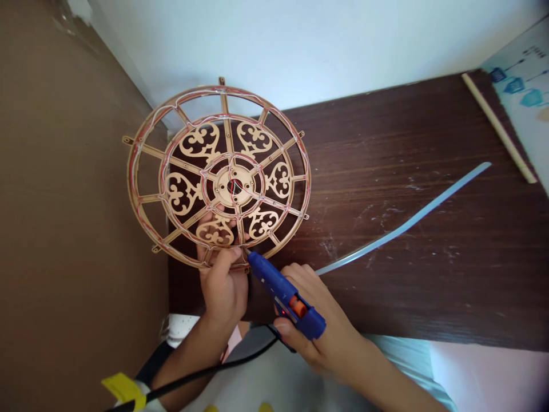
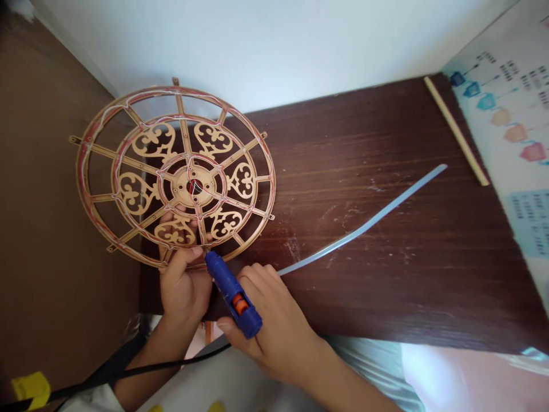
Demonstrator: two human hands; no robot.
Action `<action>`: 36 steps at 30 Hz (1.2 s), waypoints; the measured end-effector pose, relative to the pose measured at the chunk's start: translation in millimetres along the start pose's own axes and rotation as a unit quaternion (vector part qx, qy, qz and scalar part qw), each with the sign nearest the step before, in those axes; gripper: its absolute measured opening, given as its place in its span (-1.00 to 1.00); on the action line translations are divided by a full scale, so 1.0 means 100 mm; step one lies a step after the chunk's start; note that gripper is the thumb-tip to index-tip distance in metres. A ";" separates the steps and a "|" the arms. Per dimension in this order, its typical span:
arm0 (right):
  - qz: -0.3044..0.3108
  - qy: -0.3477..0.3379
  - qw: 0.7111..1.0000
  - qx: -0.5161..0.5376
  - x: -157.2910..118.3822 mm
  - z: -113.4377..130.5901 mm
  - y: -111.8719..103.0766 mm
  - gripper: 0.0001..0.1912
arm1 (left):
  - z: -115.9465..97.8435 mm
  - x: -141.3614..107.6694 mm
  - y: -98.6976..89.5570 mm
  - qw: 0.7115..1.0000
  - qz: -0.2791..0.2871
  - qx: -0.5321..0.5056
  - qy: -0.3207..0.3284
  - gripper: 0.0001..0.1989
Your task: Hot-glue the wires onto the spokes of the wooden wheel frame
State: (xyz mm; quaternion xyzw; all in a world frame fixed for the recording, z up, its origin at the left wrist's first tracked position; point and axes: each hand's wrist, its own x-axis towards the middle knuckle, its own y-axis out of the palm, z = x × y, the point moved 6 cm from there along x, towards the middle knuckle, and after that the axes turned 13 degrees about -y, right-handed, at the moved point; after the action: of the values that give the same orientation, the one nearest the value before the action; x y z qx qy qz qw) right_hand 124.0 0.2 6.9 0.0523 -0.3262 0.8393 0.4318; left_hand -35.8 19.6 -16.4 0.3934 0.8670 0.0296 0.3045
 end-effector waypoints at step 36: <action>-0.004 0.018 0.999 0.027 -0.02 -0.03 0.00 -0.51 | -0.04 -0.03 0.03 0.999 0.019 0.035 0.017 -0.31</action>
State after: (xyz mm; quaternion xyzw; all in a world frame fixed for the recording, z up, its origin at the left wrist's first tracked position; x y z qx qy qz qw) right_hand 125.9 0.2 3.6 0.0503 -0.2952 0.8470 0.4392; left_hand -34.8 19.9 -10.4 0.4194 0.8649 0.0120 0.2756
